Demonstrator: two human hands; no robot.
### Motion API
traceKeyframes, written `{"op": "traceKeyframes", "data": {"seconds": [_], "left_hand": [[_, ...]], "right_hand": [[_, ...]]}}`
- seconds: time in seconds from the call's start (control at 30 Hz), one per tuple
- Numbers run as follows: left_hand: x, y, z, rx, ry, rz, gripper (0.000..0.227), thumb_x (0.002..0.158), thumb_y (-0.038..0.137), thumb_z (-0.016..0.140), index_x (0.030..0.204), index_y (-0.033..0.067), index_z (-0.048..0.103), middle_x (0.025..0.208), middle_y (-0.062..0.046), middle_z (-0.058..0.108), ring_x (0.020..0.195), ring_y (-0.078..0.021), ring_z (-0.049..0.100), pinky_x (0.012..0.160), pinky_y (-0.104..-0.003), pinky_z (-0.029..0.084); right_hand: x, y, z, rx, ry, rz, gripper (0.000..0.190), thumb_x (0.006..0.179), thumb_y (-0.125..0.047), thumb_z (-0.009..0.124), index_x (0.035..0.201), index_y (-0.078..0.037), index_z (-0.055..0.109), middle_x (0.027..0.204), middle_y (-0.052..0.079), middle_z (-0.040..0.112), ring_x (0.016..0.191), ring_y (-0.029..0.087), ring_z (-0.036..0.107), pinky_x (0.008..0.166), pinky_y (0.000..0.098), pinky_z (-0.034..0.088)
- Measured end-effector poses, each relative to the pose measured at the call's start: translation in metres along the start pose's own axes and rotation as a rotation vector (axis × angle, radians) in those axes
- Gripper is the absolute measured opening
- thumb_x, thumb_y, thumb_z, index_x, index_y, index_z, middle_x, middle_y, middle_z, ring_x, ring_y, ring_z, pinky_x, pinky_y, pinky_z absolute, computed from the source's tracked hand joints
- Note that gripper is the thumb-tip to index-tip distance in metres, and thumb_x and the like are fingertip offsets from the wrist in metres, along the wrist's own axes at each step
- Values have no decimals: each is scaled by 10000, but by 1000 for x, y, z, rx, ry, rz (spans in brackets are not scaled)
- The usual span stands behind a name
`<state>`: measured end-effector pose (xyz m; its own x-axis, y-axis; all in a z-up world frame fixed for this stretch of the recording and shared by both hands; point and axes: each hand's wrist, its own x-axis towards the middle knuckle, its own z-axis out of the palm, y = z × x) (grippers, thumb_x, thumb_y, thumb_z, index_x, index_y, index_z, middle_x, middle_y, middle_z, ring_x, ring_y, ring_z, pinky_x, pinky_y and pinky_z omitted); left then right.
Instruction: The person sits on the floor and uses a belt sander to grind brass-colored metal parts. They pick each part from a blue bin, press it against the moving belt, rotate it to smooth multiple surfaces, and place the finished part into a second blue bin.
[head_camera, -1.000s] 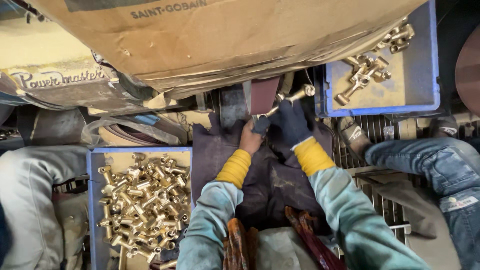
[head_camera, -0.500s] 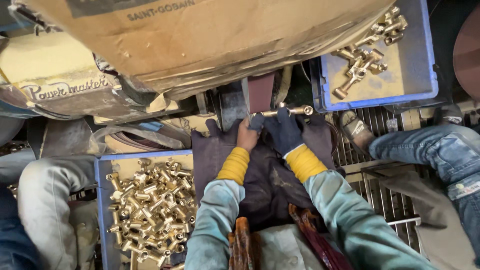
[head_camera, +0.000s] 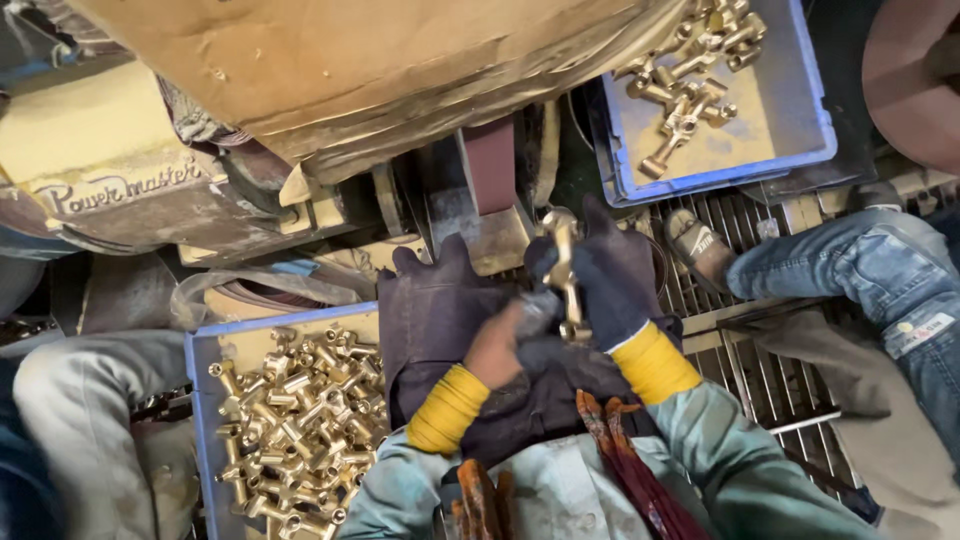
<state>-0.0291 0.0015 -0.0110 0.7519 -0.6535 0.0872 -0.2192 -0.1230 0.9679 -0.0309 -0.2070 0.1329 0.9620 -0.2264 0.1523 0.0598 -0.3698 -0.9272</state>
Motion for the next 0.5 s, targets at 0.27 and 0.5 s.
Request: {"op": "traceKeyframes", "data": {"seconds": [0.27,0.5], "left_hand": [[7,-15,-23,-588,-178,-230,516,1040,166,584,1523,30,463,1311,-13,581,1163,-131,542,990,-292,455],[-2,-24,-13,-863,-11,-360,575,1080,195,600,1610,24,455,1193,-122,586,982,-210,523,839,-340,449]], "right_hand": [[-10,-18,-14,72,-378,-274,393,915,-271,644,1283,-164,557,1028,46,728,928,207,719,1157,386,446],[-17,44,-6,175,-189,-72,619,895,-158,691,1435,-134,390,1123,69,692,998,210,688,1027,373,528]]}}
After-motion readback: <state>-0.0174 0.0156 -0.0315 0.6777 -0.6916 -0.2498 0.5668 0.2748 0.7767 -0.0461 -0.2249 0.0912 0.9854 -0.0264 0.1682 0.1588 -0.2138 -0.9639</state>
